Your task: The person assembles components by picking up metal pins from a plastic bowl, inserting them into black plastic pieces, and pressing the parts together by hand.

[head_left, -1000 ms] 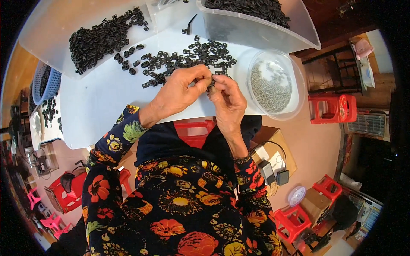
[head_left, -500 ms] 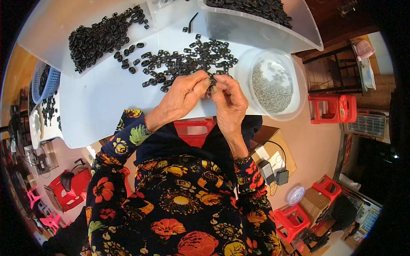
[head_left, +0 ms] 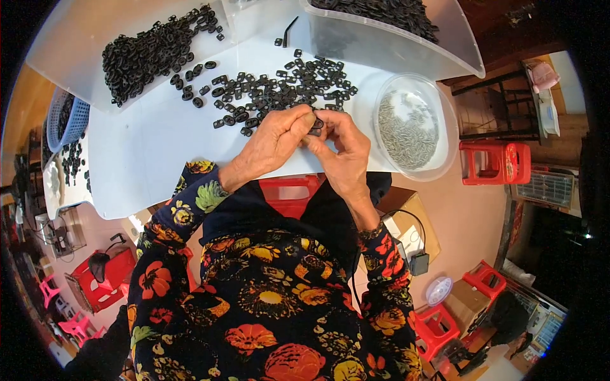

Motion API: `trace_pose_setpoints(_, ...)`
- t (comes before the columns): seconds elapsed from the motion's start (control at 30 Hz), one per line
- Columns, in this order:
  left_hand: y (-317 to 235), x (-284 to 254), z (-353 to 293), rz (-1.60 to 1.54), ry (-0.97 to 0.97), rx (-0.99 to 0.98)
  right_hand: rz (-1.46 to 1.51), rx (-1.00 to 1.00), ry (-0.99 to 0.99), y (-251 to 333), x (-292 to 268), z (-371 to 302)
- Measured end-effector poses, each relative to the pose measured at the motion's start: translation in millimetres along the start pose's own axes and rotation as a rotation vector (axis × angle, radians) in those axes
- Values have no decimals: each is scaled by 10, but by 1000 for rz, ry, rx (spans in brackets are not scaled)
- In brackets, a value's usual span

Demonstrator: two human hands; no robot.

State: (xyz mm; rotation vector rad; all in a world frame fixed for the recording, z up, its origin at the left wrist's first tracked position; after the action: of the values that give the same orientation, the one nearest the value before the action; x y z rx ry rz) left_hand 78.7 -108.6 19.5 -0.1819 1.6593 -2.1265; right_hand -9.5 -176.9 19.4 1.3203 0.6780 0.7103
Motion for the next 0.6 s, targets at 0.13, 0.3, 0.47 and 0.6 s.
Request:
trace_pose_setpoints(0.13, 25, 6, -2, -17, 2, 22, -96, -22, -7, 18, -5, 14)
trace_pose_setpoints(0.3, -71, 26, 47, 92, 132, 64, -140, -13, 23, 29, -30, 21)
trace_pose_setpoints(0.47, -37, 9, 55, 67, 103, 47, -2, 35, 105, -29, 5, 45)
trace_pose_setpoints(0.6, -54, 21, 63, 60, 30, 108, 151, 51, 18, -17, -73, 36)
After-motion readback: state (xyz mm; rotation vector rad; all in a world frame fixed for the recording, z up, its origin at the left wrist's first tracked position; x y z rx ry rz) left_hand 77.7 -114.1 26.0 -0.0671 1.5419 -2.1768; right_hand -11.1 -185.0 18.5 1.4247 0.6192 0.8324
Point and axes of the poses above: each hand's wrist, its own z-axis towards the middle knuckle, its own x-axis out of the palm, y = z × x, the point moved 9 cm from there along z, towards the middle knuckle, and after that the axes turned 9 degrees about x, right-handed, at the moved point
